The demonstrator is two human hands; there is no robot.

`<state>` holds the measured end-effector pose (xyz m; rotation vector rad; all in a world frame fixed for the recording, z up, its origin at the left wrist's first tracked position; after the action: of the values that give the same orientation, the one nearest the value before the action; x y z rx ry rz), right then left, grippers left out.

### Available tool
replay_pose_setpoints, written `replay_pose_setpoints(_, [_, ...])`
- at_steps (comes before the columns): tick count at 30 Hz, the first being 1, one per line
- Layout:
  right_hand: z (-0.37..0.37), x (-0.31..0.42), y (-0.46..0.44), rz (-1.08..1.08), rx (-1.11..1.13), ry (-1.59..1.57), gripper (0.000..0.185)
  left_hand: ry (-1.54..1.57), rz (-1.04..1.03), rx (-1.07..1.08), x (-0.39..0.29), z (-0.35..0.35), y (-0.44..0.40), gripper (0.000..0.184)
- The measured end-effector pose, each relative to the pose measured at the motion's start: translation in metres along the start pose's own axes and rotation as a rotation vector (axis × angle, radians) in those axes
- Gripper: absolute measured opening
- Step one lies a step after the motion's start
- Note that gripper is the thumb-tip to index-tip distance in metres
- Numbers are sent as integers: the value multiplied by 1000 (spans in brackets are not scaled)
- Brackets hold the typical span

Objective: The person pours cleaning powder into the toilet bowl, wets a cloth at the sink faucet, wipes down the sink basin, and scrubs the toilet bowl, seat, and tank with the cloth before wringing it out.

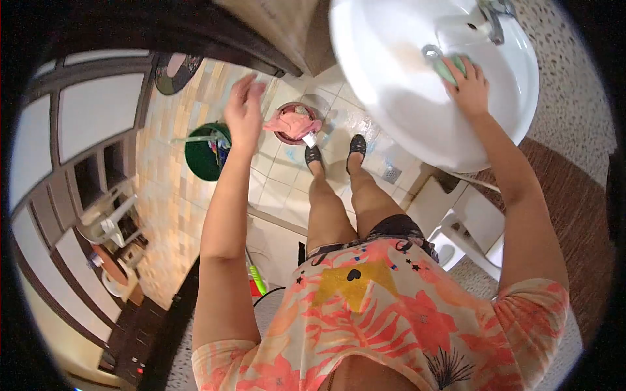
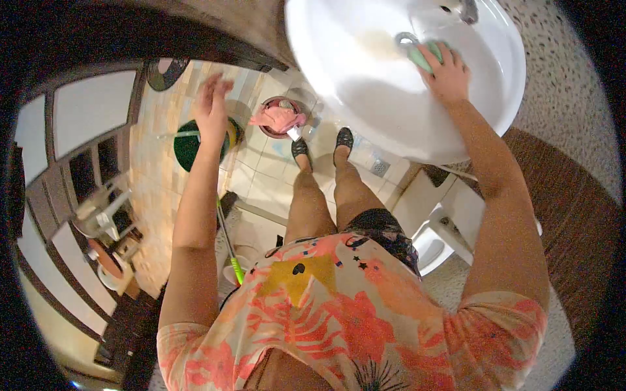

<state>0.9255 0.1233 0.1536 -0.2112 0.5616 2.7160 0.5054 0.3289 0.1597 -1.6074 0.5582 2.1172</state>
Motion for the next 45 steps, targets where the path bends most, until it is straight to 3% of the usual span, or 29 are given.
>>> replay_pose_setpoints(4, [20, 42, 57, -204, 320, -138, 57, -397, 498, -192, 135, 47, 112, 19])
replay_pose_setpoints(7, [43, 94, 60, -136, 343, -315, 54, -387, 776, -123, 257, 32, 180, 29])
replay_pose_setpoints(9, [24, 103, 28, 248, 95, -562, 48, -288, 890, -91, 315, 10, 201, 37])
replay_pose_setpoints(10, [9, 96, -1, 61, 370, -1044, 50, -205, 944, -94, 338, -4, 202, 41])
replay_pose_setpoints(11, [3, 104, -8, -51, 416, -1227, 50, -164, 974, -98, 364, -13, 199, 46])
replay_pose_setpoints(14, [-11, 112, -5, -104, 391, -1177, 49, -95, 1013, -176, 466, -45, 206, 58])
replay_pose_setpoints(17, [-27, 118, 10, -125, 366, -1137, 49, -88, 1007, -148, 525, -63, 181, 70])
replay_pose_setpoints(18, [-31, 119, 10, -131, 364, -1123, 49, -35, 1029, -114, 527, -62, 166, 68])
replay_pose_setpoints(20, [-39, 120, 10, -130, 366, -1103, 48, 1, 1056, 17, 573, -72, 156, 46])
replay_pose_setpoints(21, [-42, 119, 10, -136, 370, -1094, 48, 19, 1112, -62, 582, -75, 154, 42])
replay_pose_setpoints(23, [-44, 121, 13, -138, 368, -1079, 48, 42, 1172, -145, 592, -70, 152, 39])
replay_pose_setpoints(26, [-39, 123, 17, -155, 368, -1061, 48, 113, 1179, 10, 559, -64, 141, 36])
replay_pose_setpoints(28, [-33, 124, 21, -160, 367, -1063, 48, 3, 991, -241, 520, -65, 141, 33])
replay_pose_setpoints(31, [-14, 122, 28, -153, 345, -1069, 48, -63, 922, -208, 479, -36, 164, 30])
replay_pose_setpoints(32, [-8, 121, 30, -154, 341, -1075, 47, 11, 973, -180, 469, -19, 182, 31])
replay_pose_setpoints(34, [1, 120, 35, -154, 337, -1090, 47, 414, 906, -312, 408, 26, 211, 10])
replay_pose_setpoints(37, [20, 120, 42, -163, 325, -1097, 47, 791, 829, -520, 348, 83, 249, 12])
replay_pose_setpoints(40, [39, 119, 51, -174, 320, -1098, 47, 955, 775, -764, 287, 135, 253, 8])
replay_pose_setpoints(43, [54, 121, 60, -211, 307, -1106, 47, 1117, 697, -932, 293, 176, 244, 11])
replay_pose_setpoints(45, [59, 119, 65, -227, 304, -1113, 47, 1107, 699, -891, 381, 205, 257, 11])
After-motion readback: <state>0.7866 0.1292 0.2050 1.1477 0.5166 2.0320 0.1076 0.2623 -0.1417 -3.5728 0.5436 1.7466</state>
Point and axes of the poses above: each hand's wrist, its own y-axis away from the middle knuckle, its own z-axis out of the back of the hand, x = y × z, the point moved 1 cm from there along -y, towards the middle knuckle, and after that the axes turned 15 degrees about x, right-handed, at the moved point
